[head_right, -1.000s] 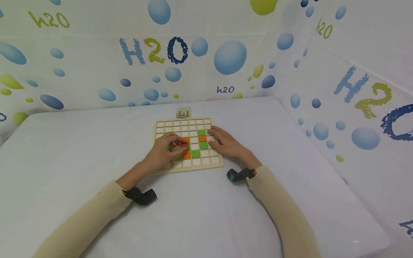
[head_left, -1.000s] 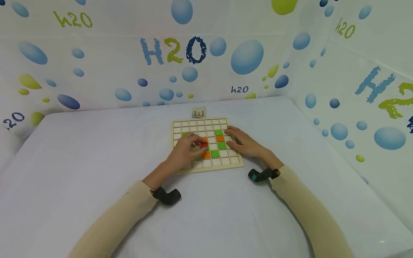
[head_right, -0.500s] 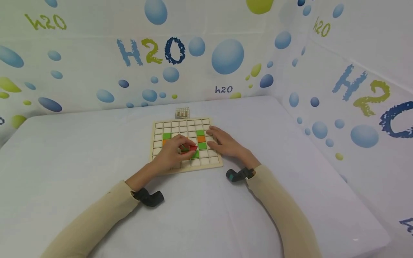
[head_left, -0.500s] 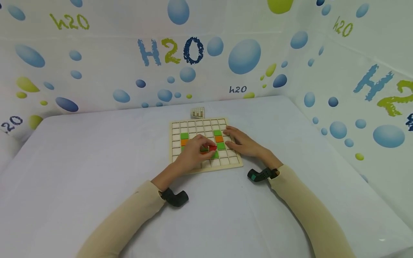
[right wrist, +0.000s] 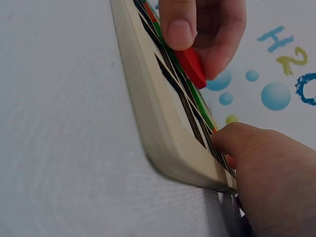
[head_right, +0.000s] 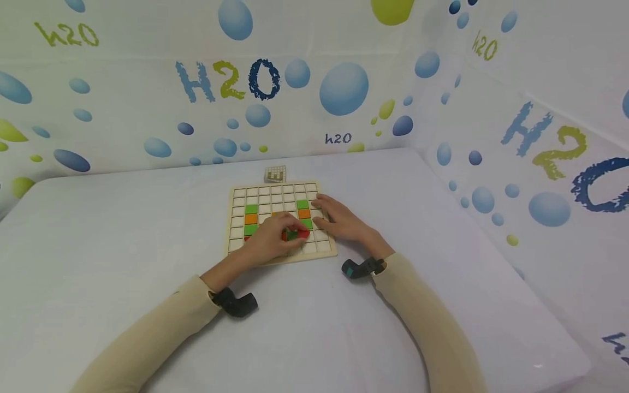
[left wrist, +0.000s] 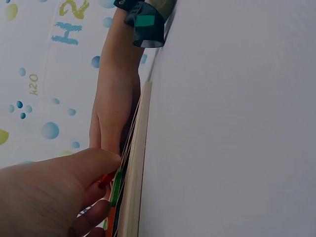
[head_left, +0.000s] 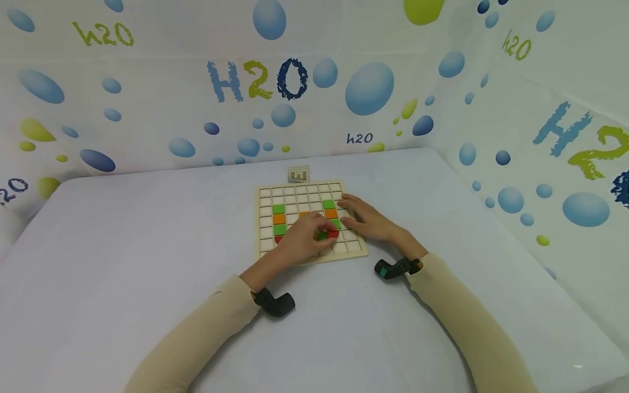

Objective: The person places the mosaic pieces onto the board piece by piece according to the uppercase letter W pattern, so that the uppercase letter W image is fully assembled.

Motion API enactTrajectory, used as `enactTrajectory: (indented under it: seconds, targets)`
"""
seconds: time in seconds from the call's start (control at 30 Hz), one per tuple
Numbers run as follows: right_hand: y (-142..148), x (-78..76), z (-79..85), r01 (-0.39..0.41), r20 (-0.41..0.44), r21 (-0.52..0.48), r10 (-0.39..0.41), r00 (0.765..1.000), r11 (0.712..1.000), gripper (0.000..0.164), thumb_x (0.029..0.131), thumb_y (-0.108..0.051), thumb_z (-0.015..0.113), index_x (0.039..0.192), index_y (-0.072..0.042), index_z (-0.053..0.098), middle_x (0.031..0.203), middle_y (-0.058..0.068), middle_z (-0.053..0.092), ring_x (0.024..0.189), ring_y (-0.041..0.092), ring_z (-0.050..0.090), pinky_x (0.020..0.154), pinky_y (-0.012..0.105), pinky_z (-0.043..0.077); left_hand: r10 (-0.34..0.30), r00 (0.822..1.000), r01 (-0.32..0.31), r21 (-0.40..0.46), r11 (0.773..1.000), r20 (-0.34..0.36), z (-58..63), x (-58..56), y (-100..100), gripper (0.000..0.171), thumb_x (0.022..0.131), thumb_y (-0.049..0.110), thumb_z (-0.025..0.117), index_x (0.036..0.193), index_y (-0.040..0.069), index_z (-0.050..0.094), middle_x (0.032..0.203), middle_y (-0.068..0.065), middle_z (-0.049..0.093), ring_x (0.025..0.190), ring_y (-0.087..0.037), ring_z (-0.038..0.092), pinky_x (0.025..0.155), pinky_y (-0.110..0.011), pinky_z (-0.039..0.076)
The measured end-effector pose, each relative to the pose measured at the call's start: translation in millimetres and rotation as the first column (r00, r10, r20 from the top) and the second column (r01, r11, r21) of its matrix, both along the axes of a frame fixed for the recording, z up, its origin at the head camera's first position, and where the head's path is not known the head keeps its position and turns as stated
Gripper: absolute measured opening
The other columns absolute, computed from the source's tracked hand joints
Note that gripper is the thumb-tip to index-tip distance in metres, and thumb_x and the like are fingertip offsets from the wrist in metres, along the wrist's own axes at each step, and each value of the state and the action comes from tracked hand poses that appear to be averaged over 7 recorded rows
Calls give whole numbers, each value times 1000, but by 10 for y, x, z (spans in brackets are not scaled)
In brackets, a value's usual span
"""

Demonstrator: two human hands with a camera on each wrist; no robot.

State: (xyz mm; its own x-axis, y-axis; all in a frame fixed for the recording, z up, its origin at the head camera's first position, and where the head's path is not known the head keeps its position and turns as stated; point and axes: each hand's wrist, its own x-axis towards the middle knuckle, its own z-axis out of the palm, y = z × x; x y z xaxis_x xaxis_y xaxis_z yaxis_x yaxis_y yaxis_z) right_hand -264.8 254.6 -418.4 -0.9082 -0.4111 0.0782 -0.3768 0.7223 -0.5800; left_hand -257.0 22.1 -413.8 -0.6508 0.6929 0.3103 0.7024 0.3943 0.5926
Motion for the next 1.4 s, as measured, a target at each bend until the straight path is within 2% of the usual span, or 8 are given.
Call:
enactTrajectory:
  seconds: [0.17,0.33,0.67,0.93,1.3,1.4]
  targets:
    - [-28,14,-5,4,9,0,-4,1000,1000,52,101,-27,51,146,-4,40,160,16,21,148,35,15,116,57,16,1,1000,-2,-32,999,-31,-20,-5,36,22,89,21,72,105,6,72,98,-4,66,91,-18,57,82,-32,48]
    - [-43,4,-16,8,6,10,-8,1000,1000,52,101,-28,51,146,-5,40,160,16,22,148,34,16,116,56,16,27,998,-30,-45,999,-62,-29,6,61,24,88,23,73,104,6,72,94,-4,64,88,-19,55,81,-33,46]
    - [-45,-5,-40,1,6,15,-1,1000,1000,53,101,-27,52,147,-4,39,160,17,21,148,35,15,116,56,16,4,1000,-4,7,1000,-10,-53,24,38,22,86,19,72,102,4,71,94,-5,64,89,-19,54,84,-34,45]
    - [-36,5,-13,6,3,8,-6,1000,1000,53,101,-27,52,147,-4,39,160,16,21,148,34,15,116,55,16,-25,999,26,47,999,-21,-60,8,39,18,87,14,70,101,3,71,94,-6,63,87,-20,54,81,-32,46]
    - [-19,-4,-12,0,-5,4,0,1000,1000,52,101,-26,52,147,-3,40,159,17,22,148,35,16,116,56,16,-23,999,24,44,999,-24,-49,1,51,16,88,14,70,100,4,72,94,-5,64,87,-18,53,79,-30,45]
    - [-21,-1,-5,0,0,1,0,1000,1000,52,101,-25,52,146,-3,40,159,17,22,148,35,16,116,56,16,-15,1000,15,58,998,1,-53,-5,52,14,89,13,69,100,5,73,95,-5,63,85,-18,51,76,-28,45]
